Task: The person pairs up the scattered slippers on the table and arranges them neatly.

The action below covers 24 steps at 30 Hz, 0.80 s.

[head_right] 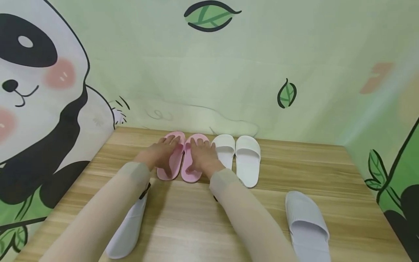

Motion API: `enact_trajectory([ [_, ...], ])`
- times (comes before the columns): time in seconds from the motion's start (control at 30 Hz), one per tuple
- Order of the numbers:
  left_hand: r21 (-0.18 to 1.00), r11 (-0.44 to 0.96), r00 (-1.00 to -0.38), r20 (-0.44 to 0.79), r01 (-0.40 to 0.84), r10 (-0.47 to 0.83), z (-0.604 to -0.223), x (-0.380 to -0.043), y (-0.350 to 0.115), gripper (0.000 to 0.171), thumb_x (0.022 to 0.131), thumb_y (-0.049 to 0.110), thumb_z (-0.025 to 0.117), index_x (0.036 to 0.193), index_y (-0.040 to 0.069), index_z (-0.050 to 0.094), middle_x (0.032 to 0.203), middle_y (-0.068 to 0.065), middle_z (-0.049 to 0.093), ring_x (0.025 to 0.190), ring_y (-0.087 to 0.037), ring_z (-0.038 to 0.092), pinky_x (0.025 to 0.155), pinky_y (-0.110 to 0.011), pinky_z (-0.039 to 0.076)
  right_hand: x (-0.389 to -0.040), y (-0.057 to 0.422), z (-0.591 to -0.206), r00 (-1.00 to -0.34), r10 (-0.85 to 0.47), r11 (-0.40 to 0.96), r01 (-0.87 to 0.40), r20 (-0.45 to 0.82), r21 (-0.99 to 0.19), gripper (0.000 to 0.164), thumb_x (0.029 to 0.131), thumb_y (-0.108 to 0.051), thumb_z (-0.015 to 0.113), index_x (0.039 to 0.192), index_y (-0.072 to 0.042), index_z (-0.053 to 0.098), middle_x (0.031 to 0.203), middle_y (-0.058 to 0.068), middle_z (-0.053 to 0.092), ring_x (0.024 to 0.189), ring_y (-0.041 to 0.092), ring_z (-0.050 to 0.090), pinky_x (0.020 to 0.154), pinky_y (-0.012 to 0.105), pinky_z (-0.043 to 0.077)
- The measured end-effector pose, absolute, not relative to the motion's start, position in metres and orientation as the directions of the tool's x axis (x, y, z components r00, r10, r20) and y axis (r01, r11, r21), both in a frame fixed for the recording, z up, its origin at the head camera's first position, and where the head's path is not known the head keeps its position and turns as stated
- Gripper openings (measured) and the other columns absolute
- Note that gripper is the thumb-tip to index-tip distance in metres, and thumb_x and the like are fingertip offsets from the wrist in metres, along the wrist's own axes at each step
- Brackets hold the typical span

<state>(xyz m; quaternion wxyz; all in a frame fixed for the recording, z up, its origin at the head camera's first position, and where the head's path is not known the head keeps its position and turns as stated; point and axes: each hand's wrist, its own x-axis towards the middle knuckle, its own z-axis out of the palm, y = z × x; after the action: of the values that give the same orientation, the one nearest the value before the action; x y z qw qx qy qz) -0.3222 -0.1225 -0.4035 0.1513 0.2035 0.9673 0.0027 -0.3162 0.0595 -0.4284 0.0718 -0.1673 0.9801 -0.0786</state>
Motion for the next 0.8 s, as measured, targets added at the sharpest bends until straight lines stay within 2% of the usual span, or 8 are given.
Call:
enact_trajectory([
  [0.07,0.085,0.919,-0.869,-0.302,0.385,0.392,-0.401,-0.322,-0.124,0.133,0.070,0.036,0.096,0.166,0.005,0.010,0.174,-0.022,0.008,0.157,-0.051,0.015,0.123,-0.068,0.026,-0.314,0.063,-0.425,-0.930,-0.349,0.926,-0.323,-0.113,-0.198,0.121,0.077,-0.052,0.088,0.167,-0.012,0.018,0.168,0.017,0.030,0.154,0.041,0.031,0.127,0.061,0.022],
  [0.2,0.095,0.914,-0.867,-0.289,0.395,0.405,-0.393,-0.316,-0.127,0.130,0.073,0.039,0.094,0.167,0.005,0.010,0.174,-0.021,0.008,0.158,-0.048,0.014,0.124,-0.066,0.026,-0.306,0.071,-0.416,-0.921,-0.375,0.912,-0.345,-0.109,-0.222,0.116,0.080,-0.053,0.086,0.166,-0.012,0.021,0.168,0.017,0.029,0.152,0.043,0.033,0.127,0.061,0.023],
  [0.33,0.077,0.902,-0.865,-0.258,0.425,0.430,-0.387,-0.312,-0.128,0.128,0.075,0.047,0.091,0.166,0.004,0.011,0.173,-0.021,0.013,0.157,-0.048,0.019,0.121,-0.066,0.030,-0.296,0.082,-0.409,-0.911,-0.399,0.900,-0.368,-0.105,-0.233,0.110,0.082,-0.054,0.083,0.165,-0.013,0.025,0.168,0.017,0.031,0.150,0.043,0.037,0.127,0.060,0.024],
  [0.47,0.062,0.885,-0.855,-0.237,0.461,0.462,-0.379,-0.304,-0.127,0.122,0.080,0.056,0.084,0.166,0.004,0.015,0.172,-0.021,0.018,0.156,-0.048,0.024,0.120,-0.064,0.035,-0.285,0.095,-0.404,-0.904,-0.418,0.889,-0.387,-0.092,-0.244,0.103,0.084,-0.054,0.082,0.164,-0.014,0.030,0.165,0.016,0.035,0.147,0.043,0.042,0.124,0.057,0.032],
  [0.67,0.044,0.850,-0.833,-0.181,0.525,0.523,-0.372,-0.282,-0.126,0.114,0.083,0.058,0.080,0.164,0.002,0.023,0.169,-0.021,0.027,0.153,-0.046,0.033,0.123,-0.057,0.035,-0.263,0.115,-0.396,-0.886,-0.459,0.853,-0.420,-0.062,-0.310,0.097,0.085,-0.049,0.082,0.163,-0.015,0.034,0.163,0.016,0.038,0.146,0.043,0.043,0.118,0.056,0.041],
  [0.8,0.032,0.833,-0.823,-0.141,0.552,0.551,-0.370,-0.266,-0.126,0.114,0.082,0.060,0.081,0.163,0.001,0.025,0.167,-0.021,0.031,0.150,-0.046,0.038,0.122,-0.056,0.037,-0.249,0.129,-0.392,-0.880,-0.473,0.839,-0.436,-0.041,-0.326,0.096,0.085,-0.048,0.083,0.162,-0.016,0.036,0.163,0.015,0.040,0.148,0.041,0.041,0.120,0.057,0.038],
])
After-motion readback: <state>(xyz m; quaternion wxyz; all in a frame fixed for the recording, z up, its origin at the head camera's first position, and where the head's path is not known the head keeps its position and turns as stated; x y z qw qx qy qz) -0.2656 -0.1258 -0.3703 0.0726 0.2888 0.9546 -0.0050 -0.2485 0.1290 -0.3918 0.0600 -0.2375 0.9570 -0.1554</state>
